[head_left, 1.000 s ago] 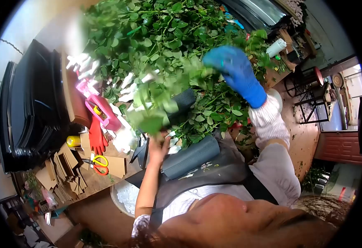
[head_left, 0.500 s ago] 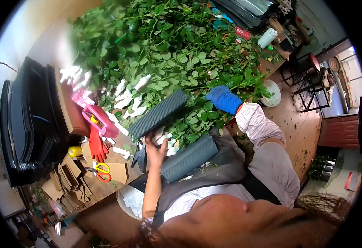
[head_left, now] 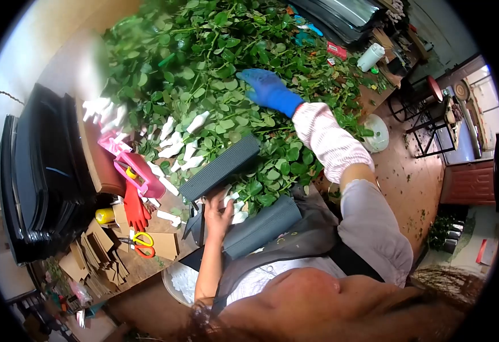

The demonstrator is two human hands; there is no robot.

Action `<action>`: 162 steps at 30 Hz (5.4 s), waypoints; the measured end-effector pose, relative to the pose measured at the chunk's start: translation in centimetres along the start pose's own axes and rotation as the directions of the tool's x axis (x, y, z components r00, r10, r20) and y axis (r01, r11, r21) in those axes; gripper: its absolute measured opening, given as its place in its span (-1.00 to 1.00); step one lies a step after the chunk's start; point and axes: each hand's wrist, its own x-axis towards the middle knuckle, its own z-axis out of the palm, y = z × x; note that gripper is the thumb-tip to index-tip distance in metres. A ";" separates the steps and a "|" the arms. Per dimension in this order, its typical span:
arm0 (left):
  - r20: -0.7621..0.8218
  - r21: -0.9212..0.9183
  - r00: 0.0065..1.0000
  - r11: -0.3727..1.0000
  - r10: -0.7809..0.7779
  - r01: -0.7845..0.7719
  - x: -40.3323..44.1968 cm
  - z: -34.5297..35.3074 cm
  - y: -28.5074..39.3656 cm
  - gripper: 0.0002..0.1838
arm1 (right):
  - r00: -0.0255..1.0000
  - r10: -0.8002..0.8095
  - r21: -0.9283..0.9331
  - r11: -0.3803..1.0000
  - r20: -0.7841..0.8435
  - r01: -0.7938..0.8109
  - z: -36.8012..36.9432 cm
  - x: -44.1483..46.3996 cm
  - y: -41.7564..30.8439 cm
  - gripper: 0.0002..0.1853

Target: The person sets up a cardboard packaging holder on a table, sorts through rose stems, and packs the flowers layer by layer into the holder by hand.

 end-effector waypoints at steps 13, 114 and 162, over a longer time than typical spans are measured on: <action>-0.048 0.009 0.999 1.000 0.025 -0.024 0.0 0.6 -1.8 -0.60 | 0.890 -0.173 0.033 0.984 0.423 0.175 0.9 -9.8 -0.7 -0.65; -0.053 0.112 0.997 0.992 0.055 -0.049 0.1 0.9 -2.2 -0.54 | 0.920 -0.095 -0.033 0.993 0.379 0.116 -12.0 -13.7 -10.4 -0.58; -0.025 0.130 0.989 0.981 -0.144 0.146 -0.8 -2.2 -1.5 -0.70 | 0.765 -0.136 -0.085 0.967 0.630 0.241 4.8 -13.4 -16.3 -0.49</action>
